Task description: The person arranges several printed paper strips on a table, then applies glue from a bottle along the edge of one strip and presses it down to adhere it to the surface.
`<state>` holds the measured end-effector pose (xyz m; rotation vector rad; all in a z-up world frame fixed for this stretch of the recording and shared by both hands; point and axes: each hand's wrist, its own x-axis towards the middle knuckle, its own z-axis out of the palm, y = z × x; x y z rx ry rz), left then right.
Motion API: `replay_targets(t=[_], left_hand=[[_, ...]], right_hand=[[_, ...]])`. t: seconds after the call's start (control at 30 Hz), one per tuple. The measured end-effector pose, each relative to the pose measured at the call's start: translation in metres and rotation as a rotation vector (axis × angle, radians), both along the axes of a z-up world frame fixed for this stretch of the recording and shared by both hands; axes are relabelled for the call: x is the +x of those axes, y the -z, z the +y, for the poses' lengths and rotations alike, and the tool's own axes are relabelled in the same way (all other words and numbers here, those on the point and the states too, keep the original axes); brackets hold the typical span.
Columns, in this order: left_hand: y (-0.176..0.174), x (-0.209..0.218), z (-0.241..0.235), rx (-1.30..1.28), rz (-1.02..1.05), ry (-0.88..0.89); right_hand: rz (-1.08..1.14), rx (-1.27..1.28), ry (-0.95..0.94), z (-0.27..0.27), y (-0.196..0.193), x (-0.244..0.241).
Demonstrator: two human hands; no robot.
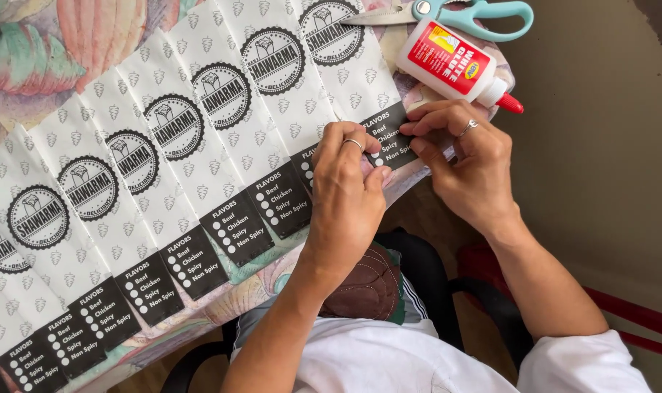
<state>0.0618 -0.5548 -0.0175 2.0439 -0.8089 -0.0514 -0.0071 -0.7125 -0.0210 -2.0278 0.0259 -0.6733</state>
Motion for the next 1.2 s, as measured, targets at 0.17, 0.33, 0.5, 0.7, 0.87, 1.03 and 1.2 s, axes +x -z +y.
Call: replay_targets(t=[0.17,0.33,0.5,0.7,0.87,1.03,1.2], left_hand=[[-0.006,-0.001,0.001,0.005,0.046,-0.006],[-0.008,-0.002,-0.002,0.033,0.018,-0.011],[0.005,-0.005,-0.006,0.065,-0.097,-0.038],[0.007,-0.014,-0.002,-0.022,-0.155,-0.006],[0.004,-0.038,0.025,-0.115,-0.313,-0.016],[-0.003,-0.036,0.062,-0.007,-0.431,-0.116],[0.000,-0.032,0.073,0.062,-0.407,-0.092]], right_hand=[[-0.042,-0.034,0.011,0.004,0.009,0.001],[-0.031,-0.012,-0.012,0.002,0.008,0.001],[-0.033,0.006,-0.014,0.002,0.010,-0.001],[-0.073,-0.092,-0.010,0.005,0.003,-0.002],[-0.168,-0.266,-0.017,0.006,-0.011,-0.006],[-0.219,-0.305,-0.134,0.028,-0.009,-0.005],[-0.225,-0.297,-0.376,0.038,-0.006,0.004]])
